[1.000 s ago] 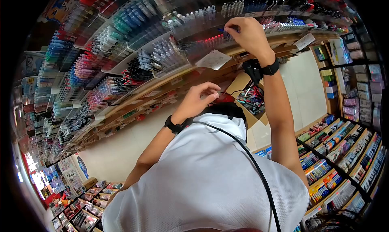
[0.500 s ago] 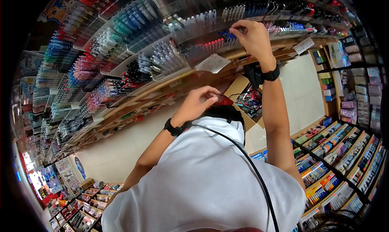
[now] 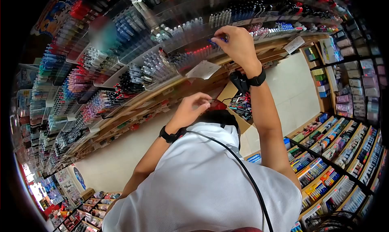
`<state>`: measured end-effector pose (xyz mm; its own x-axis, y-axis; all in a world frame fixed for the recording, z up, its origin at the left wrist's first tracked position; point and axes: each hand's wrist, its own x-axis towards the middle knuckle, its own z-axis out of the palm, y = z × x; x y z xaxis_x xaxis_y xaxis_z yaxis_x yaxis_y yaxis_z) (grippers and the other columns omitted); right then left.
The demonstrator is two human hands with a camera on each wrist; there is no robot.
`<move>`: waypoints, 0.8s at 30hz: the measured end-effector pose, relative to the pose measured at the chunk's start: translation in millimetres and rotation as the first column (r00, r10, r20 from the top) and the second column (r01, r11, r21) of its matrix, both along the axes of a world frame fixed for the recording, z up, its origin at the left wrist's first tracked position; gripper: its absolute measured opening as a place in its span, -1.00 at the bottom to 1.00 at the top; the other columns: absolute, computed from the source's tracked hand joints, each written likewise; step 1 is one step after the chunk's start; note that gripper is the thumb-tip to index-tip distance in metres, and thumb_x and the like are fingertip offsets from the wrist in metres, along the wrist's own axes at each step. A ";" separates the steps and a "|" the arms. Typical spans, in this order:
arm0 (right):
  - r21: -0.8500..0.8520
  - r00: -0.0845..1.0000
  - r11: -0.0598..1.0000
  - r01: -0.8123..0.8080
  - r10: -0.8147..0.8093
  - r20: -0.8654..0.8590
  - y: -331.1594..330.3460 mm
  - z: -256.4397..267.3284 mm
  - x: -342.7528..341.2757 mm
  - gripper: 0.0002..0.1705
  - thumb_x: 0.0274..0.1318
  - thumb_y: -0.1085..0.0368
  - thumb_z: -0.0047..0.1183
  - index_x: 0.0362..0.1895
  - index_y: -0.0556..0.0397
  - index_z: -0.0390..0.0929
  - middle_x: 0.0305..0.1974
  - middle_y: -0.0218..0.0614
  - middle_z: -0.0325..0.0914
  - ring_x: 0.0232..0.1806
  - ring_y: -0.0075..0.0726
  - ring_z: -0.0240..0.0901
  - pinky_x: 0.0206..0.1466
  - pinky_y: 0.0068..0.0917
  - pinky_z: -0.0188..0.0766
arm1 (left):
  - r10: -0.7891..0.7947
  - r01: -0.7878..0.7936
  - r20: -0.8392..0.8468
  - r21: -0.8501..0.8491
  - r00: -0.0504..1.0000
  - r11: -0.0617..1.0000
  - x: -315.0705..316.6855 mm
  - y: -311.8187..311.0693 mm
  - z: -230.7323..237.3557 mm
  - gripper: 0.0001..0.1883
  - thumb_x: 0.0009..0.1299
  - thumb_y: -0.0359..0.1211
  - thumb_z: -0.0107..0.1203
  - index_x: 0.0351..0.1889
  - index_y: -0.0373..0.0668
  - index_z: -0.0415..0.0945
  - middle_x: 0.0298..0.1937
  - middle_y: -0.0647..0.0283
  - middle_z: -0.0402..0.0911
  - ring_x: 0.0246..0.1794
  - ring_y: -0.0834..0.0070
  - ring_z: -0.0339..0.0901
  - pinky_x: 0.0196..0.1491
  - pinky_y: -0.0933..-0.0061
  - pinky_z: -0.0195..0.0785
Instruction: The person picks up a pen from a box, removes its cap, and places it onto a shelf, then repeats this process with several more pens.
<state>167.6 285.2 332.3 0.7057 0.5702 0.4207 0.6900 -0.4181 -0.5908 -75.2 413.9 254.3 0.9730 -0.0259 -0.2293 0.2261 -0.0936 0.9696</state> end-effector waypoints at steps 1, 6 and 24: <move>0.000 1.000 1.000 0.003 -0.003 0.000 -0.3 -1.5 0.2 -0.82 0.06 0.22 0.37 -0.25 -0.02 0.77 -0.34 -0.25 0.74 -0.26 -0.07 0.67 -0.19 -0.21 0.57 | -0.007 0.007 0.012 0.006 1.000 1.000 0.7 0.1 -0.6 -0.74 0.53 -0.41 0.17 0.12 -0.30 0.59 -0.10 0.30 0.68 -0.05 0.61 0.61 0.11 0.50 0.43; 0.219 1.000 0.975 0.028 -0.029 -0.001 -16.1 -1.7 16.2 -0.81 0.18 0.29 0.35 -0.19 0.13 0.76 -0.37 -0.17 0.73 -0.43 -0.30 0.61 -0.30 -0.42 0.48 | -0.007 0.007 0.010 -0.007 1.000 1.000 1.2 -0.7 -1.8 -0.74 0.53 -0.41 0.18 0.12 -0.29 0.59 -0.10 0.31 0.67 -0.04 0.61 0.59 0.11 0.50 0.43; 0.185 0.922 0.927 0.327 -0.356 0.153 -127.2 -32.8 55.3 -0.64 0.17 0.56 -0.04 0.02 0.12 0.66 0.01 -0.08 0.66 0.06 0.05 0.56 0.09 -0.18 0.50 | -0.037 0.036 -0.025 -0.020 0.999 0.999 4.9 -0.6 -13.2 -0.75 0.53 -0.48 0.15 0.13 -0.33 0.57 -0.12 0.29 0.67 -0.07 0.59 0.61 0.09 0.52 0.48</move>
<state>223.0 158.0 299.6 0.7496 0.2270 0.6217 0.6223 -0.5618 -0.5451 -70.2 413.3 241.1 0.9652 -0.0658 -0.2531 0.2474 -0.0836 0.9653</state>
